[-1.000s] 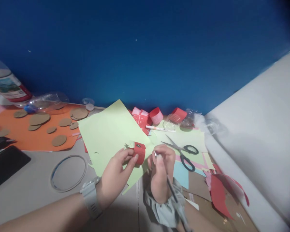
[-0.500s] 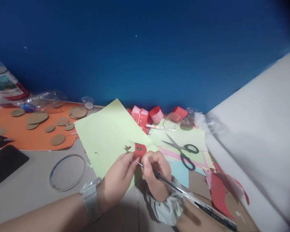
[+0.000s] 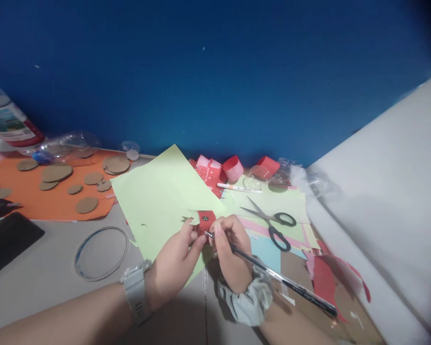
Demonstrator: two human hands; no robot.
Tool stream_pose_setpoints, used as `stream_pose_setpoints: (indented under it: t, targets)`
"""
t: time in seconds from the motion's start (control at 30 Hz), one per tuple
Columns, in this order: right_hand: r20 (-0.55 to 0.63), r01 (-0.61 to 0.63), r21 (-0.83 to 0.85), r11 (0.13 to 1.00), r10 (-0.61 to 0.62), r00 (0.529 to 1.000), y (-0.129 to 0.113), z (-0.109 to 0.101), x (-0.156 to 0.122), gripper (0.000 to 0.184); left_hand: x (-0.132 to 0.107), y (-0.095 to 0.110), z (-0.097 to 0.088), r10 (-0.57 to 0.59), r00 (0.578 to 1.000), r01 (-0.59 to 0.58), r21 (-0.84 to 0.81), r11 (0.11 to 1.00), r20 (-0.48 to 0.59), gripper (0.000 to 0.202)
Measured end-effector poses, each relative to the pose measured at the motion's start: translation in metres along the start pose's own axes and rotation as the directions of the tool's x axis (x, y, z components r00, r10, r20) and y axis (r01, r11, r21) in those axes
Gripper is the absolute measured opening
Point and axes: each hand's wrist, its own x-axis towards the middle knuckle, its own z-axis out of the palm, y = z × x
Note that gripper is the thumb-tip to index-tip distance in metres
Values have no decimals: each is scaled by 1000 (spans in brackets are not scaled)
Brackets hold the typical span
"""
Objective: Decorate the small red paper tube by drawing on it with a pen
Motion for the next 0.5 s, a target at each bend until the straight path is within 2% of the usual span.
stream_pose_setpoints:
  t: [0.17, 0.37, 0.5]
  targets:
    - [14, -50, 44, 998, 49, 999, 3, -1, 0, 28, 0, 1, 0, 20, 999, -17, 56, 998, -51, 25]
    - [22, -77, 18, 997, 77, 997, 3, -1, 3, 30, 1, 1, 0, 95, 995, -89, 171, 981, -27, 26]
    - [23, -78, 4, 997, 78, 997, 4, -1, 3, 30, 1, -1, 0, 106, 994, -104, 228, 968, 0, 28]
